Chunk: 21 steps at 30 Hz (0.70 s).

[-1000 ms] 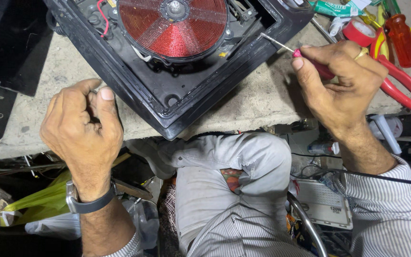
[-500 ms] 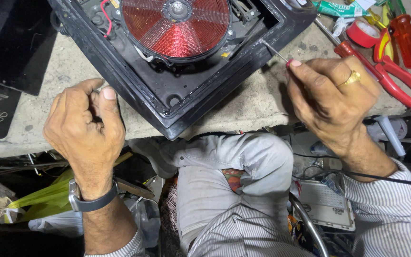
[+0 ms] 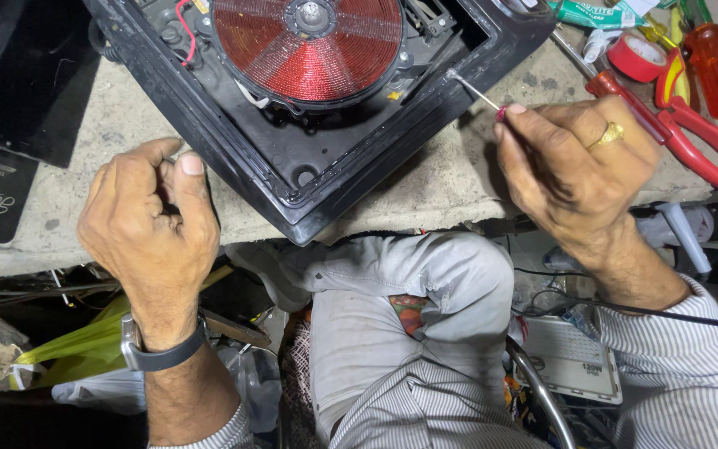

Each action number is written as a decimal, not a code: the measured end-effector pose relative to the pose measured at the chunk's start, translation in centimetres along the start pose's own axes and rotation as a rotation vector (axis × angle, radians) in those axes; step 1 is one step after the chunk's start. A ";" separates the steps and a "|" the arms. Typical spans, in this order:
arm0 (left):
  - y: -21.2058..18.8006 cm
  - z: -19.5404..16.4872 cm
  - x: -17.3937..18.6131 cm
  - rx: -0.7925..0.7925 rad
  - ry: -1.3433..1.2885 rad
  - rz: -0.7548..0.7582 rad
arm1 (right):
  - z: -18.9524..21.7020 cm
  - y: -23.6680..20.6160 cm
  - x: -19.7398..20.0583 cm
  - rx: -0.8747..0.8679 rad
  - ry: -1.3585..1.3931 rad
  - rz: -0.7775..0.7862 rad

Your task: The person repairs an induction cooktop at a cluttered workbench. They use a screwdriver to unscrew and work on the cooktop's casing and internal components, then reposition the unit and press on its glass top, handling the appliance throughout.

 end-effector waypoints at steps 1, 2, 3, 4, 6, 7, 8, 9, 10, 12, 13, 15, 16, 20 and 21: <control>0.0 0.0 0.0 0.000 0.001 0.000 | -0.3 -0.1 0.1 -0.007 -0.002 -0.009; 0.0 0.1 -0.1 0.015 -0.007 0.003 | -0.6 -0.3 0.1 -0.026 -0.017 -0.013; 0.0 0.1 -0.2 0.029 -0.014 0.005 | -0.9 -0.5 0.2 -0.044 -0.032 -0.018; 0.0 0.1 -0.2 0.026 -0.017 0.005 | -1.2 -0.7 0.2 -0.064 -0.042 -0.021; 0.0 0.1 -0.2 0.022 -0.020 0.001 | -1.8 -1.0 0.4 -0.096 -0.010 -0.023; 0.0 0.1 -0.2 0.018 -0.017 -0.002 | -2.1 -1.1 0.4 -0.108 0.000 -0.024; 0.0 0.1 -0.2 0.011 -0.013 -0.006 | -2.3 -1.2 0.4 -0.120 0.010 -0.024; 0.0 0.0 -0.2 0.011 -0.013 -0.006 | -2.7 -1.1 0.5 -0.129 0.012 -0.025; -0.1 0.0 -0.1 0.010 -0.012 -0.005 | -2.9 -1.1 0.6 -0.139 0.015 -0.025; -0.1 0.0 -0.1 0.012 -0.012 -0.002 | -3.0 -1.2 0.7 -0.207 0.047 -0.009; -0.1 0.0 -0.1 0.012 -0.011 -0.001 | -3.1 -1.2 0.7 -0.249 0.063 -0.001; -0.1 0.0 -0.2 0.007 -0.007 -0.004 | -3.2 -1.3 0.8 -0.341 0.093 0.012; -0.1 0.0 -0.2 0.007 -0.007 -0.004 | -3.2 -1.4 0.8 -0.370 0.105 0.015; -0.2 0.0 -0.2 0.014 -0.020 0.002 | -3.4 -1.8 1.2 -0.421 0.139 0.016; -0.1 0.0 -0.1 0.014 -0.020 0.000 | -3.5 -2.0 1.4 -0.432 0.142 0.004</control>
Point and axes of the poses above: each hand's wrist, its own y-axis towards the middle knuckle, its own x-axis out of the back of the hand, z = x × y, the point moved 3 cm from there along y, towards the middle knuckle, and after that the axes turned 14 degrees about y, right-handed, at the moved point
